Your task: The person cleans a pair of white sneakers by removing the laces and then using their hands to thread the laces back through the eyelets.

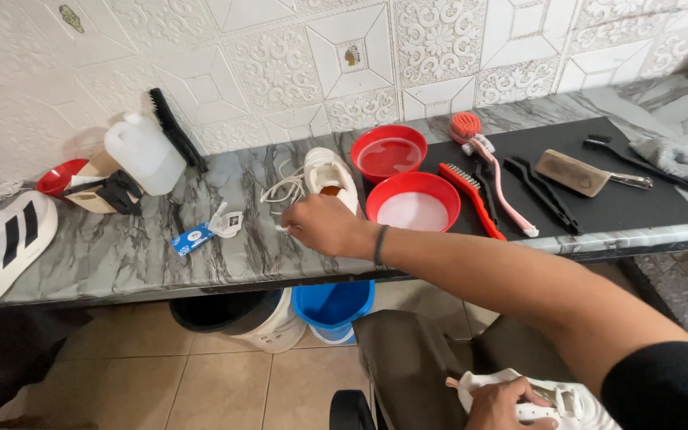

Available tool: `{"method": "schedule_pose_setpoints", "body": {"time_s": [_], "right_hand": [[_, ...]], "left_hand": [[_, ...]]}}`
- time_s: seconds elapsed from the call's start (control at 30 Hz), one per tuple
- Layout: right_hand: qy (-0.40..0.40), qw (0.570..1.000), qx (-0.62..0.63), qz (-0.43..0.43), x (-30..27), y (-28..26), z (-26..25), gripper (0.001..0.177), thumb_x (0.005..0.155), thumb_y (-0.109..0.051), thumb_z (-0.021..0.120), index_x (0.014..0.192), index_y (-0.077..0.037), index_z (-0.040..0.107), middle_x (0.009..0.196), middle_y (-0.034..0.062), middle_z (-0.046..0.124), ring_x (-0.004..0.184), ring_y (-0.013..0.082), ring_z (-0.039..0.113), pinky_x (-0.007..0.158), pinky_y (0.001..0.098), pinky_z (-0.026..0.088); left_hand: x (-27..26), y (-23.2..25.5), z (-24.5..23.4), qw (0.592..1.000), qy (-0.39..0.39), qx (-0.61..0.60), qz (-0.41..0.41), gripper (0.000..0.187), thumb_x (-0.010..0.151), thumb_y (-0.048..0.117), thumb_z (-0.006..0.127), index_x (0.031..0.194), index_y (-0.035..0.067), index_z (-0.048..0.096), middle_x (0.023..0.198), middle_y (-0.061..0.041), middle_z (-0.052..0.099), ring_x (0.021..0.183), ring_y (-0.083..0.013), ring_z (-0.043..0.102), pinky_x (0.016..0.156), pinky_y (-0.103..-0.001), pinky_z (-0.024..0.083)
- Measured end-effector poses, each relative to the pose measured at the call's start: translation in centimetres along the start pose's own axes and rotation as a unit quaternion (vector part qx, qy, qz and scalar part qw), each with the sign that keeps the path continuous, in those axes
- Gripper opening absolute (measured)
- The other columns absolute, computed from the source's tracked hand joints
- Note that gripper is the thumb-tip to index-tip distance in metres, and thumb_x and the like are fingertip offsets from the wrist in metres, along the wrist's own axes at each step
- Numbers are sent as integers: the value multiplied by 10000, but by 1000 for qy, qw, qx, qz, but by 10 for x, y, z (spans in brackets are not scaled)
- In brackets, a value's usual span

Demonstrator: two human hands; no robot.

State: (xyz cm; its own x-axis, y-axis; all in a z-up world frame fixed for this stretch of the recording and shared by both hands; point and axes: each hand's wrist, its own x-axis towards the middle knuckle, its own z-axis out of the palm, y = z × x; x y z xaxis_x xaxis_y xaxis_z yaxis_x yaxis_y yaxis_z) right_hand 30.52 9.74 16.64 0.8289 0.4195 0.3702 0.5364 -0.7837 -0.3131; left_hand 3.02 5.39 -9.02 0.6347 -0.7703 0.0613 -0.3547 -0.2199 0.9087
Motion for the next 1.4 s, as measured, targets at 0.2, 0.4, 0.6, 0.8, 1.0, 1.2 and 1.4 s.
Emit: {"method": "schedule_pose_setpoints", "body": {"time_s": [0.2,0.4,0.6,0.8,1.0,1.2,1.4], "right_hand": [[146,941,-274,-132,54,25,43,226,893,-369,695,1004,-173,704,982,70,714,1004,302,628,862,490,454],[183,945,-208,-174,-45,25,-61,302,946,-366,734,1141,-147,660,1140,87,608,1067,265,562,880,444,394],[175,973,-38,-147,-244,46,-163,127,1061,-122,565,1054,-52,671,917,102,637,824,288,572,741,397,385],[-68,979,159,109,-397,48,-179,209,923,-198,700,1098,-97,752,976,40,773,870,211,709,768,358,579],[-177,951,201,157,-461,27,-133,309,880,-324,787,1157,-195,737,1067,-11,751,1000,217,634,876,360,483],[-202,937,183,217,-481,41,-85,207,921,-410,750,1023,-233,782,954,-90,775,920,127,630,802,309,513],[-195,918,214,270,-483,41,-73,236,891,-473,763,932,-254,841,949,-126,847,920,85,732,927,263,521]], "left_hand": [[-10,34,-33,998,21,-60,28,154,850,226,750,924,135,651,964,-36,737,911,-206,708,860,-327,533],[-6,27,-28,977,105,-40,181,166,877,142,844,827,117,687,864,-41,763,823,-204,727,885,-363,492],[0,80,-38,947,118,-16,299,108,896,9,815,885,84,738,939,-34,798,770,-182,714,758,-326,518],[8,115,-28,934,105,35,339,158,868,-11,842,884,79,713,957,-1,803,742,-151,701,720,-296,484],[-7,90,-11,975,51,43,210,134,847,95,865,912,90,748,888,-13,777,813,-201,717,786,-325,488],[-9,113,-40,999,-29,-28,36,126,932,186,757,1018,104,717,1001,8,753,944,-144,707,885,-266,561],[12,107,-186,938,306,128,103,80,949,216,707,946,141,734,926,27,780,834,-122,727,795,-272,547]]}}
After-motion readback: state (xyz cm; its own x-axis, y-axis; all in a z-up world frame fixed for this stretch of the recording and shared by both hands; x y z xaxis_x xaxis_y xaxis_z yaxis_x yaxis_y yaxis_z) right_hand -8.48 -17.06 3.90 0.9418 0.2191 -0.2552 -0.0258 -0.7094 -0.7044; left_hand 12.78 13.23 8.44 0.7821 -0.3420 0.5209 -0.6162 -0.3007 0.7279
